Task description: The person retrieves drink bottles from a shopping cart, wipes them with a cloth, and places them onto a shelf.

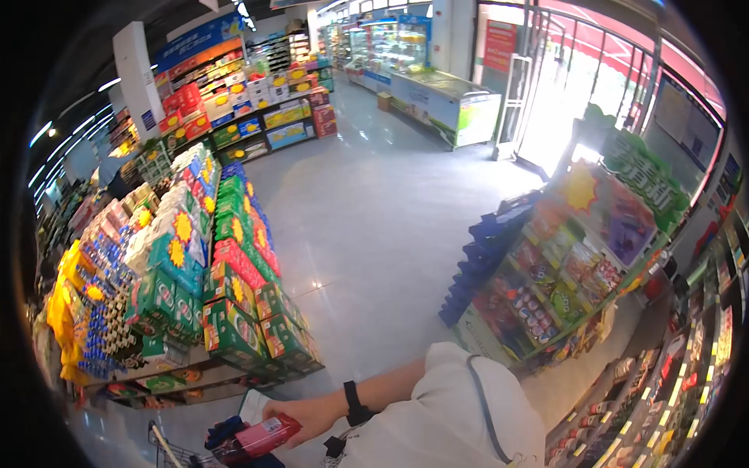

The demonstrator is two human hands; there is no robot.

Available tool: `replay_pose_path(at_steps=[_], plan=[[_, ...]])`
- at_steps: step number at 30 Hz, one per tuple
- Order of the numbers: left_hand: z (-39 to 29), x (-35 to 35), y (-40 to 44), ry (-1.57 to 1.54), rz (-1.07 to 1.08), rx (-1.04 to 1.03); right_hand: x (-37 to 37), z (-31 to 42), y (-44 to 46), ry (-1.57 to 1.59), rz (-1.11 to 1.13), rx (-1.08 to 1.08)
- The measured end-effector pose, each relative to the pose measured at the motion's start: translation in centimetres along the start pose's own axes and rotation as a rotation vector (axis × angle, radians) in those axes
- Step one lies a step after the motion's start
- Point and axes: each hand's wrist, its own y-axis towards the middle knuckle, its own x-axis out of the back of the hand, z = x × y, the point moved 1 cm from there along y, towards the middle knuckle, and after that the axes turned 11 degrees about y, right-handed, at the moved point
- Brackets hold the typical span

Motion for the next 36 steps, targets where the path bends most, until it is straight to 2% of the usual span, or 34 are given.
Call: replay_pose_path(at_steps=[1,4,6,8,11,13,14,16,17,18,20,22,23,24,26,30,34,36], plan=[[0.0,0.7,-0.4,-0.018,-0.013,0.002,-0.4,-0.6,1.2,-0.024,0.054,0.051],[-1.2,3.9,-1.6,-0.068,-0.045,-0.004,-2.5,-4.5,5.7,0.202,0.16,-0.325],[-2.5,7.6,-3.3,-0.113,-0.073,-0.023,-4.3,-5.6,8.0,0.003,0.199,-0.159],[-4.3,10.8,-4.7,-0.142,-0.106,-0.089,-5.9,-4.9,9.8,0.199,0.252,-0.471],[-9.7,12.8,-5.0,-0.138,-0.128,-0.223,-8.7,-6.1,11.4,0.226,0.248,-0.497],[-13.3,13.7,-4.7,-0.098,-0.162,-0.362,-10.1,-6.0,13.8,-0.024,0.278,-0.418],[-15.0,15.1,-4.8,0.052,-0.193,-0.427,-11.3,-6.6,15.1,-0.131,0.314,-0.362],[-17.7,18.5,-5.8,0.226,-0.304,-0.539,-13.6,-9.5,17.4,0.104,0.3,-0.432],[-18.6,20.5,-6.7,0.255,-0.378,-0.585,-15.2,-9.3,19.2,-0.006,0.331,-0.44],[-19.5,22.5,-7.6,0.285,-0.454,-0.627,-16.5,-11.1,20.6,-0.059,0.368,-0.378],[-22.3,21.7,-8.9,0.203,-0.725,-0.591,-19.7,-12.3,23.9,-0.159,0.493,-0.224],[-26.3,20.6,-8.7,0.255,-0.695,-0.653,-23.3,-13.4,27.2,-0.331,0.529,0.036],[-26.7,24.4,-11.1,0.422,-0.508,-0.519,-25.2,-13.8,28.0,-0.398,0.536,0.164],[-26.9,25.4,-11.2,0.394,-0.54,-0.569,-27.2,-14.3,28.4,-0.354,0.561,0.194],[-30.0,23.5,-11.3,0.418,-0.632,-0.534,-30.6,-14.2,30.5,-0.261,0.58,0.283],[-29.8,24.8,-12.6,0.432,-0.811,-0.619,-33.8,-16.7,31.9,0.094,0.949,-0.292],[-28.2,27.9,-14.6,0.317,-0.895,-0.712,-34.8,-18.4,33.9,0.137,1.158,-0.57],[-28.4,28.7,-15.3,0.245,-0.928,-0.773,-34.8,-19.5,34.6,0.201,1.147,-0.669]])
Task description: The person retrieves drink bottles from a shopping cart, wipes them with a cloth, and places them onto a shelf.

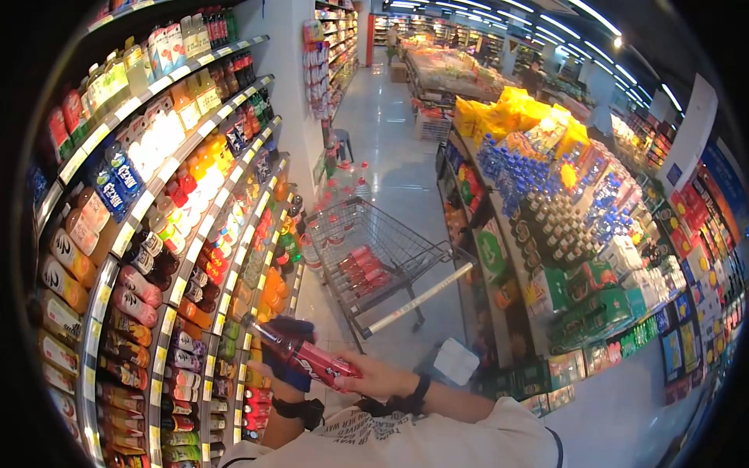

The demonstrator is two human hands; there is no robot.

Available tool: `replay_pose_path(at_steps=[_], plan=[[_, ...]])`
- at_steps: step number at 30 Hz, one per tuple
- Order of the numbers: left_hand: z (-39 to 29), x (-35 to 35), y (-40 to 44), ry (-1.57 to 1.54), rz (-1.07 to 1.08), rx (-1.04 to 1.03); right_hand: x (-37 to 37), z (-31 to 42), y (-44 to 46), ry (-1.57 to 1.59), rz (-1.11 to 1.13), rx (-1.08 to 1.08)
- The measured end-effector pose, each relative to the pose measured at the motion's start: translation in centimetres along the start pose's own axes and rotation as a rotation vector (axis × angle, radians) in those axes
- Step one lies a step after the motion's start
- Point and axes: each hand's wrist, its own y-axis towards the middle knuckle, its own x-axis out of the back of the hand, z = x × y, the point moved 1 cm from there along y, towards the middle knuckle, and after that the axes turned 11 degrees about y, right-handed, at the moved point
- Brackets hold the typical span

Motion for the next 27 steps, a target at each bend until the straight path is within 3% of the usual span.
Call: replay_pose_path(at_steps=[2,5,8,10,12,13,14,17,20,24,25,27], plan=[[-0.9,0.4,0.9,-0.039,-0.024,-0.05,1.3,-0.2,0.6,0.1,0.01,-0.032],[-1.6,1.7,0.8,-0.013,-0.084,-0.081,3.9,2.1,1.1,0.158,0.221,-0.274],[-1.8,0.7,1.0,0.065,-0.198,-0.191,4.2,4.9,1.4,-0.196,0.259,-0.011],[-0.8,1.3,1.1,0.079,-0.314,-0.343,4.7,6.9,1.8,-0.225,0.24,0.019],[-2.0,-3.1,1.1,0.29,-0.323,-0.349,6.1,6.8,2.2,-0.336,0.162,0.106],[-0.9,-1.6,1.0,0.225,-0.218,-0.316,6.8,6.4,2.7,-0.275,0.123,0.116],[-1.1,-4.6,1.6,0.224,-0.326,-0.362,7.4,6.0,2.9,-0.27,0.127,0.153],[-0.6,-7.7,1.9,0.305,-0.289,-0.355,8.7,5.8,2.1,-0.212,0.11,0.221],[2.0,-9.3,1.6,0.329,-0.272,-0.385,10.3,5.7,1.7,-0.143,0.325,0.118],[4.6,-10.3,-0.8,0.447,-0.324,-0.211,11.3,6.8,1.8,0.098,0.478,-0.167],[4.9,-10.6,-1.4,0.424,-0.344,-0.19,10.9,7.0,1.9,0.066,0.521,-0.1],[5.3,-8.8,-2.5,0.478,-0.3,-0.186,11.1,6.9,2.9,0.068,0.619,-0.214]])
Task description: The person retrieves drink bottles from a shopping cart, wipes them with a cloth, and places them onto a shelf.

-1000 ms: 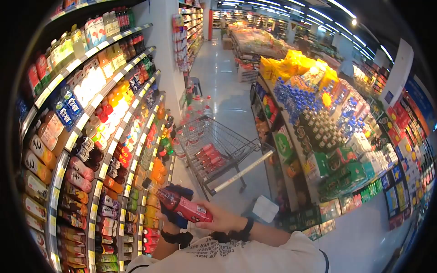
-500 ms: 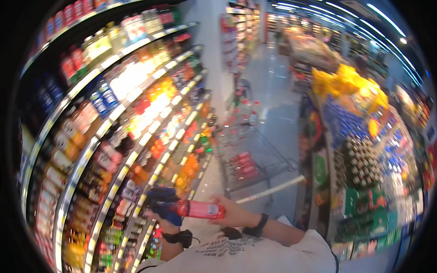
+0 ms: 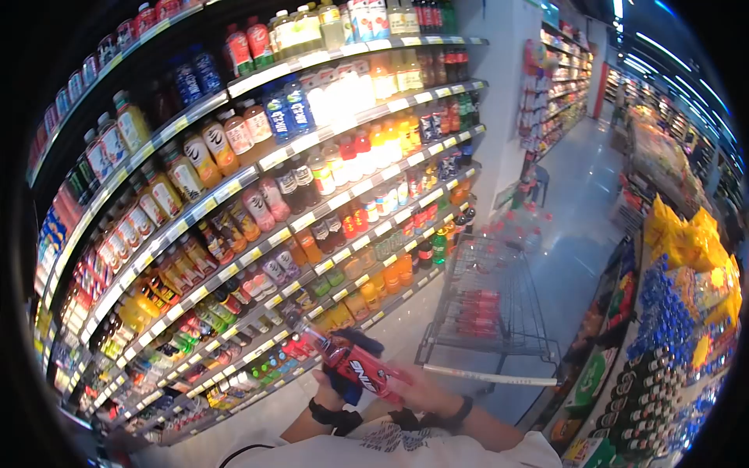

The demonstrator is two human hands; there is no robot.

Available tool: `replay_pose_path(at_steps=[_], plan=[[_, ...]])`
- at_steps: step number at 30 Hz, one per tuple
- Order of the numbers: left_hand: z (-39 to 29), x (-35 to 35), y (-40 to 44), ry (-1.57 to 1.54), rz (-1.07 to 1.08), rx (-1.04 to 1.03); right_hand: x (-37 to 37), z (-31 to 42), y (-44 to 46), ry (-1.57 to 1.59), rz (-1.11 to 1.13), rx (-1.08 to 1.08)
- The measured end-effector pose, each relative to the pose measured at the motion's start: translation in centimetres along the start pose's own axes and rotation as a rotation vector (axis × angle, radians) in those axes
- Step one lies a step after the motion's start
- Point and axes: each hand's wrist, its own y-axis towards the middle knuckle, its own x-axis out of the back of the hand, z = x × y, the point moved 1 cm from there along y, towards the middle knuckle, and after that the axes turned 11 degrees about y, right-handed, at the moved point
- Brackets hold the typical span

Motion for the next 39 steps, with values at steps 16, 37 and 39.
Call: replay_pose_path(at_steps=[16,37,39], plan=[[-4.3,7.1,-3.1,0.107,-0.518,-0.216,0.6,-5.9,6.3,-0.492,-0.198,0.365],[-6.7,7.1,-1.7,-0.077,-0.31,-0.056,1.4,-1.2,4.1,-0.065,-0.022,-0.002],[-5.3,5.8,-1.1,-0.092,-0.265,-0.134,1.0,-0.1,2.5,-0.058,-0.067,0.113]])
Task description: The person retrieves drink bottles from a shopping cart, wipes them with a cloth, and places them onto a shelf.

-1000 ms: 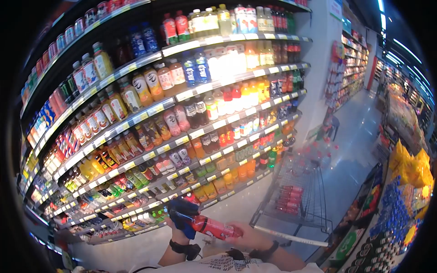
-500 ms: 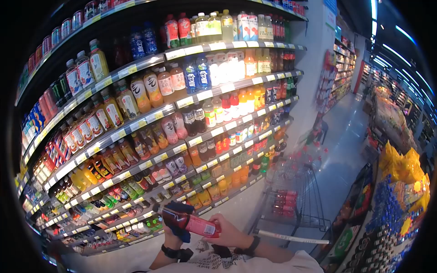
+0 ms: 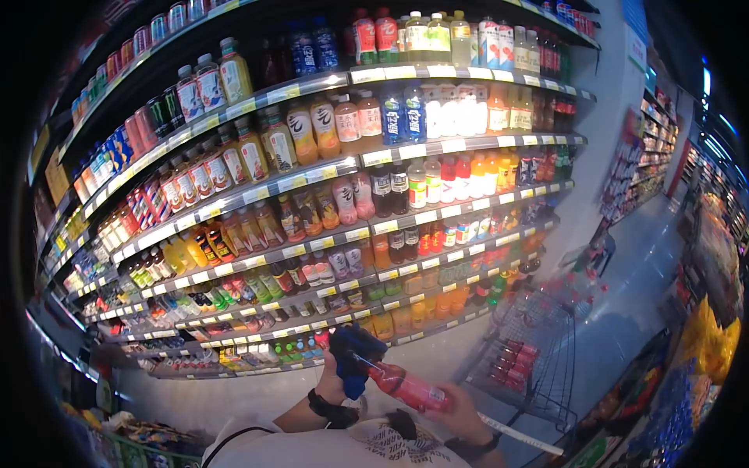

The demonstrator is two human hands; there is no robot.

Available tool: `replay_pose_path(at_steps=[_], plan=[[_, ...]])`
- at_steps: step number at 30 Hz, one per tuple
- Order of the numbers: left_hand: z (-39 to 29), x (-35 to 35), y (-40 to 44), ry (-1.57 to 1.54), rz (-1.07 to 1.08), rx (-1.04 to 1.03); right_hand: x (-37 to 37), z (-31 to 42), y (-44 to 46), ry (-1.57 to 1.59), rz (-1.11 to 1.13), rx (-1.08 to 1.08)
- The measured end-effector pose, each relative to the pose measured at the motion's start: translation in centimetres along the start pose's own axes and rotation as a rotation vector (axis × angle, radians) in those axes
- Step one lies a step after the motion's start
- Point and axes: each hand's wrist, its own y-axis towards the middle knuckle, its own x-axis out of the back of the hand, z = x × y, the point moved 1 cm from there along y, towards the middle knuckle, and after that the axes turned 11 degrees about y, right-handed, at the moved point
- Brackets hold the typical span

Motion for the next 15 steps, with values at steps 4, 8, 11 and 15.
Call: replay_pose_path(at_steps=[4,8,11,15], plan=[[1.5,-1.4,-0.5,0.145,0.01,-0.032,2.4,-0.8,-2.2,-0.108,-0.047,0.074],[2.1,-5.2,-1.0,0.197,-0.023,-0.013,3.6,-1.0,-2.9,-0.284,-0.059,0.165],[3.7,-6.2,-1.4,0.122,0.037,0.087,3.2,-0.1,-2.6,-0.193,-0.029,0.133],[6.1,-7.6,-3.3,0.046,0.002,0.181,1.9,2.3,-2.3,-0.02,0.013,-0.11]])
